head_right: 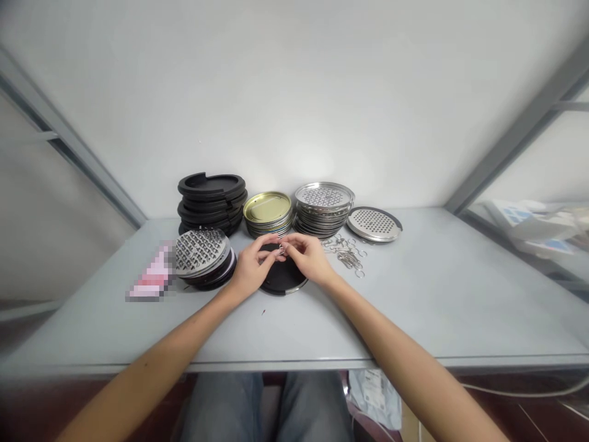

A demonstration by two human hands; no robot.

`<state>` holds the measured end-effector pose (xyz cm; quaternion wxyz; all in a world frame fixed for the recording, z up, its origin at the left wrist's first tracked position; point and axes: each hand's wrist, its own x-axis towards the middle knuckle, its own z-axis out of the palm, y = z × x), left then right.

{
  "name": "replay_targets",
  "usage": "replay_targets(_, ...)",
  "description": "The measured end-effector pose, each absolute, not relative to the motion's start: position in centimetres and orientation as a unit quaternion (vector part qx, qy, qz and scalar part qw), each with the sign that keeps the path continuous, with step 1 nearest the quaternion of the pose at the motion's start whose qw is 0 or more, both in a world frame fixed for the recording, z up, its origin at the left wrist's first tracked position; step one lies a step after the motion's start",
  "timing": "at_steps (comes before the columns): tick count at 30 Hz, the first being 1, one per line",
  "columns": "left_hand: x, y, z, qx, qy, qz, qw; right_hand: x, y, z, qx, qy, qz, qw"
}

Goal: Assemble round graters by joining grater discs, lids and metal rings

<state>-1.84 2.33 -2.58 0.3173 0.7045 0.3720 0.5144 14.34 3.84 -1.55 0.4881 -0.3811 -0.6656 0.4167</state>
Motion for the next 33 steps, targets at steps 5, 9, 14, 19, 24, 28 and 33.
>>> replay_targets(5,-1.9,2.3,-2.6,0.704,0.386,0.483,0.349,14.3,3.8,-1.5,-0.413,-0.651,0.364,0.522)
replay_targets(9,-2.0,2.4,-2.5,0.723,0.399,0.447,0.344,14.7,4.0,-1.5,-0.406,-0.655,0.342,0.538)
replay_targets(14,-2.2,2.1,-2.0,0.753,0.398,0.428,0.303,14.9,3.9,-1.5,-0.375,-0.644,0.400,0.533)
replay_targets(19,-2.2,1.9,-1.6,0.738,0.403,0.441,0.312,15.0,3.8,-1.2,-0.390,-0.644,0.397,0.525)
replay_targets(24,-2.3,2.0,-1.6,0.729,0.417,0.448,0.307,14.9,3.6,-1.1,-0.382,-0.653,0.410,0.509)
replay_targets(28,-2.7,2.1,-1.4,0.754,0.422,0.421,0.275,14.8,3.5,-0.7,-0.377,-0.638,0.448,0.500)
replay_targets(33,-3.3,2.0,-0.9,0.818,0.418,0.358,0.166,15.0,3.7,-0.6,-0.379,-0.614,0.518,0.459)
